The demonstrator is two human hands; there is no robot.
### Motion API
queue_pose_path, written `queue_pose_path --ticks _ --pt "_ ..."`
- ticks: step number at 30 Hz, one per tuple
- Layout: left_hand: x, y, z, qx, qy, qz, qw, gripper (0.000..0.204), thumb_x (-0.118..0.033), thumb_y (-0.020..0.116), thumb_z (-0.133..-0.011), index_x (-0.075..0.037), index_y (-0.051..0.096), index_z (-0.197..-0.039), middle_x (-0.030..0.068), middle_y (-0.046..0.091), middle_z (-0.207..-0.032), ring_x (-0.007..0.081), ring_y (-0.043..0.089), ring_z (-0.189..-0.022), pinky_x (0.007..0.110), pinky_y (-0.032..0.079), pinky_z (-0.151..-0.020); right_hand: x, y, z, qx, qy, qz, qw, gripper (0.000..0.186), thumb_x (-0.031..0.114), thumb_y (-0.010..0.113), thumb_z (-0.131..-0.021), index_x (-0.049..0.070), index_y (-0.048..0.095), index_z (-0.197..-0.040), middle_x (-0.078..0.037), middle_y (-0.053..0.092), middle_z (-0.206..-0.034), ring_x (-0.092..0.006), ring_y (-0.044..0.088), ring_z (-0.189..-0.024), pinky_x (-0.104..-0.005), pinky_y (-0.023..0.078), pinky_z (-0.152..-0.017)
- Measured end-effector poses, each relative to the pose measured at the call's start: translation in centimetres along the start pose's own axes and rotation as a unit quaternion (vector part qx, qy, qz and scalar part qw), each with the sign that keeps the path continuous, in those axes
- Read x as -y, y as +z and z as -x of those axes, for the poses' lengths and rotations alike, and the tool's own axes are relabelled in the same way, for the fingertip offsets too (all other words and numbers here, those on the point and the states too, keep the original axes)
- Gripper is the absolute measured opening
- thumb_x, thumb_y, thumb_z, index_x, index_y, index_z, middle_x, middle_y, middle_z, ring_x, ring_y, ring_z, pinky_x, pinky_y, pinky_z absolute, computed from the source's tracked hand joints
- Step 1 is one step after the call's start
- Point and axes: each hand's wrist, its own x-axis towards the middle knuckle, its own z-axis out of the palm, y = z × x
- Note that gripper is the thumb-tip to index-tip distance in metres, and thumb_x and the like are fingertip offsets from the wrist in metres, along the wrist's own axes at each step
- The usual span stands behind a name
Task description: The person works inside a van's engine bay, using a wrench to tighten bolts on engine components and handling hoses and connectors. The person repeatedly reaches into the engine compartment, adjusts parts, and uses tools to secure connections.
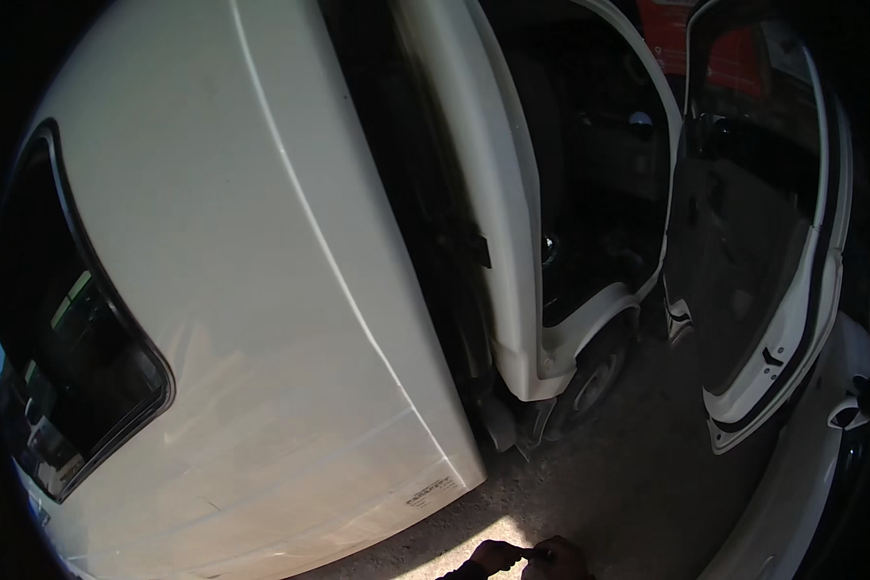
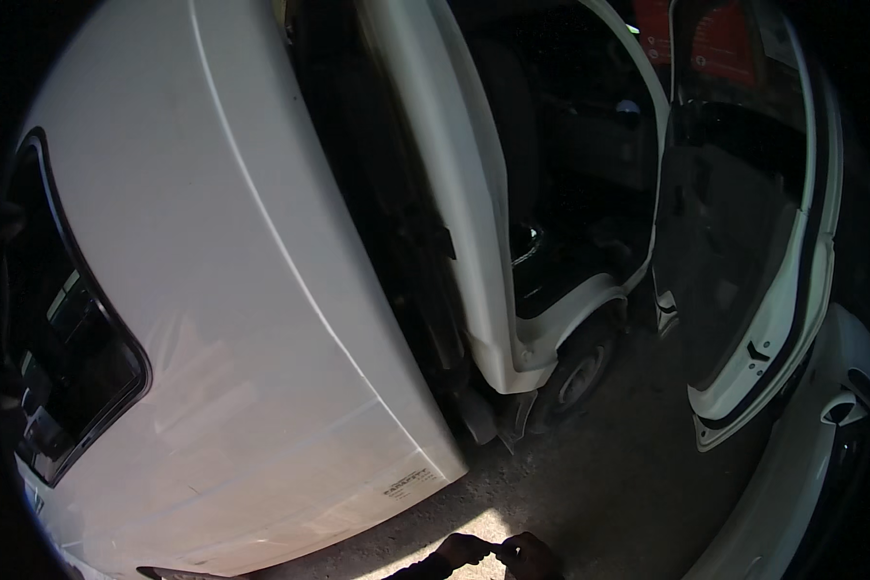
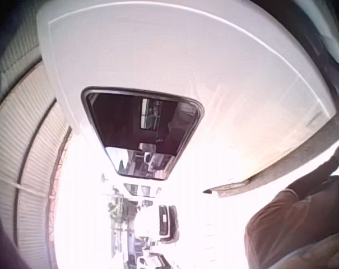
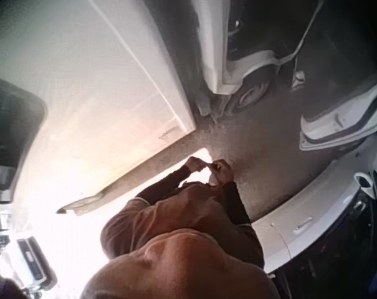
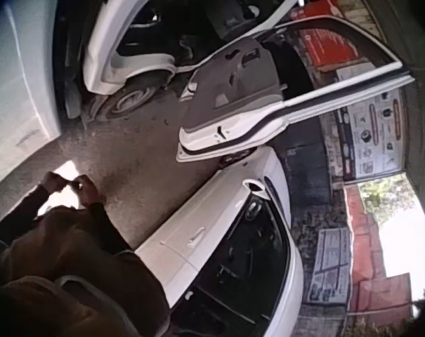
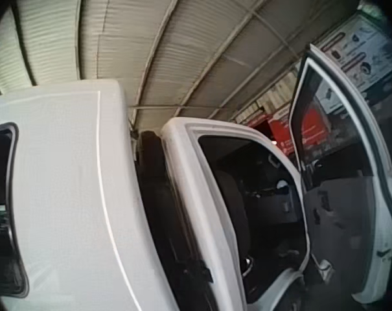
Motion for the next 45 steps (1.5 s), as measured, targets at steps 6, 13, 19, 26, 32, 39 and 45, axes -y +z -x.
queue_pose_path --ticks 6,13,19,26,32,39,45 --pt "-8.9 8.9 -10.7 0.124 -0.151 0.181 0.964 0.032 -0.031 0.059 -0.098 -0.003 0.072 -0.108 0.0064 0.072 -0.096 0.0155 0.068 -0.082 0.031 0.056 -0.073 -2.5 -14.0 1.8 -0.134 0.104 0.077 0.983 0.028 0.026 0.080 -0.081 0.002 0.068 -0.092 -0.012 0.069 -0.090 -0.0255 0.068 -0.081 -0.0375 0.053 -0.073" --pt "-31.8 19.3 -20.5 0.093 0.150 -0.141 0.974 0.051 -0.049 0.068 -0.087 0.000 0.070 -0.100 0.0176 0.072 -0.093 0.0297 0.069 -0.089 0.040 0.053 -0.082 -10.7 -24.8 10.6 -0.381 0.237 0.035 0.893 0.038 0.040 0.081 -0.077 0.004 0.071 -0.084 -0.016 0.070 -0.088 -0.0310 0.069 -0.081 -0.0405 0.053 -0.074" --pt "-39.5 27.0 -27.2 0.161 0.136 -0.199 0.957 0.061 -0.059 0.063 -0.087 0.001 0.070 -0.094 0.0205 0.070 -0.091 0.0338 0.069 -0.089 0.042 0.052 -0.081 -13.1 -26.8 15.3 -0.456 0.280 0.031 0.844 0.032 0.034 0.077 -0.083 0.003 0.071 -0.091 -0.014 0.072 -0.086 -0.0268 0.068 -0.081 -0.0404 0.053 -0.076" --pt "-33.3 31.5 -32.6 0.281 0.144 -0.200 0.927 0.062 -0.061 0.061 -0.088 0.001 0.069 -0.094 0.0199 0.070 -0.092 0.0328 0.068 -0.091 0.043 0.051 -0.082 -14.4 -28.6 12.2 -0.404 0.311 0.008 0.860 0.036 0.036 0.081 -0.080 0.004 0.074 -0.093 -0.014 0.073 -0.081 -0.0213 0.068 -0.077 -0.0365 0.055 -0.074" --pt "-25.5 25.9 -32.2 0.390 0.011 -0.075 0.918 0.072 -0.061 0.065 -0.086 -0.001 0.061 -0.124 0.0183 0.067 -0.113 0.0291 0.066 -0.099 0.038 0.053 -0.088 -13.4 -32.0 1.9 -0.299 0.274 -0.069 0.912 0.034 0.033 0.083 -0.076 0.004 0.070 -0.089 -0.016 0.071 -0.088 -0.0293 0.069 -0.081 -0.0378 0.054 -0.074" --pt "-31.1 13.8 -31.0 0.222 -0.038 0.085 0.971 0.084 -0.054 0.076 -0.081 0.001 0.049 -0.139 0.0187 0.063 -0.126 0.0275 0.062 -0.114 0.036 0.051 -0.095 -11.2 -31.5 -12.6 -0.205 0.081 0.085 0.972 0.042 0.032 0.088 -0.072 0.003 0.063 -0.090 -0.011 0.067 -0.086 -0.0197 0.068 -0.073 -0.0328 0.053 -0.064" --pt "-32.3 4.8 -37.6 0.030 -0.036 0.163 0.985 0.060 -0.034 0.080 -0.080 0.004 0.063 -0.123 0.0141 0.067 -0.116 0.0217 0.063 -0.109 0.033 0.047 -0.097 -7.6 -30.7 -27.3 -0.119 0.017 -0.012 0.993 0.040 0.022 0.088 -0.074 0.003 0.062 -0.099 -0.009 0.066 -0.087 -0.0189 0.068 -0.073 -0.0325 0.054 -0.065"
